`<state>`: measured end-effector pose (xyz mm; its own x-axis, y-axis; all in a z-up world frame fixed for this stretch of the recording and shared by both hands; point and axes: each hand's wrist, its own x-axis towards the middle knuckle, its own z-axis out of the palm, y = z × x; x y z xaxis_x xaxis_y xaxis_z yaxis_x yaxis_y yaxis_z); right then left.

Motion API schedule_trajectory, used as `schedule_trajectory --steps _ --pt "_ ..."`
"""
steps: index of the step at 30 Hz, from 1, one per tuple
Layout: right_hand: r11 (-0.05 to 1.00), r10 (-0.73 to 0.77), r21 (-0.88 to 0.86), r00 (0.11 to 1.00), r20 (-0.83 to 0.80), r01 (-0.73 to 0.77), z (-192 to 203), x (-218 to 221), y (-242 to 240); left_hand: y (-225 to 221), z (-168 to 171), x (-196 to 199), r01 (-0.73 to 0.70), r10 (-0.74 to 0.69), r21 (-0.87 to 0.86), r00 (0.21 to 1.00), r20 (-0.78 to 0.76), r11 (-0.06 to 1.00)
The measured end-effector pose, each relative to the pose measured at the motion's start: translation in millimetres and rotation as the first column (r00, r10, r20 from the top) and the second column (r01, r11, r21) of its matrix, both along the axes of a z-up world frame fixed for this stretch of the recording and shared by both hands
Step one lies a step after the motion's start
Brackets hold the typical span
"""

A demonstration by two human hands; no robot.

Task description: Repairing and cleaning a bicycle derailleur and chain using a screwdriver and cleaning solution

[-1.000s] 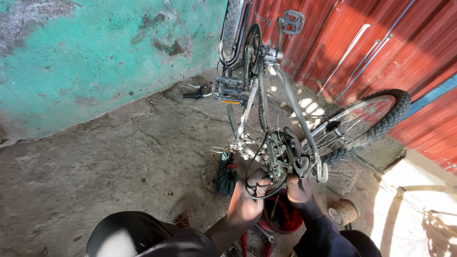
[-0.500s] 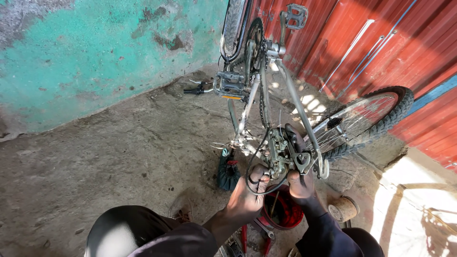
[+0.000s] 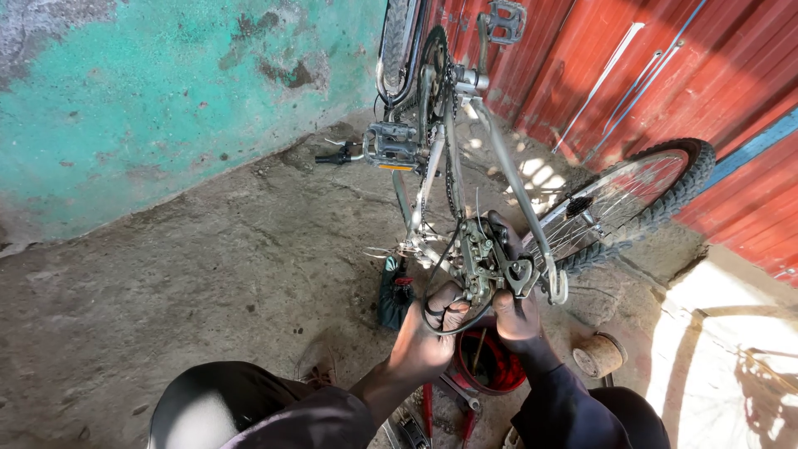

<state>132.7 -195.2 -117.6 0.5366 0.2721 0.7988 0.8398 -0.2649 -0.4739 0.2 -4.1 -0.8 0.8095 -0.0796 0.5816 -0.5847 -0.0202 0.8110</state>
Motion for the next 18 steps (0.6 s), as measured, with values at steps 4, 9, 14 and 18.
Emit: schedule_trajectory --steps 4,9,14,18 --pt "0.939 -0.316 0.078 0.931 -0.183 0.334 -126.7 46.6 -25.5 -7.0 -21.6 4.5 -0.089 0.094 0.084 0.994 -0.054 0.992" --pt "0.767 -0.563 0.088 0.733 -0.382 0.635 -251.7 90.9 -101.0 -20.0 -21.3 4.5 -0.127 0.126 -0.009 0.989 -0.079 0.992" --pt "0.779 -0.605 0.204 0.796 -0.009 0.593 -170.9 39.3 -58.1 -60.2 -153.4 22.3 0.187 -0.647 -0.979 0.758 0.088 0.086" --pt "0.989 -0.124 0.058 0.982 -0.142 0.133 -111.7 31.8 -62.6 -36.4 -66.7 13.8 -0.132 0.032 -0.139 0.825 -0.564 0.981"
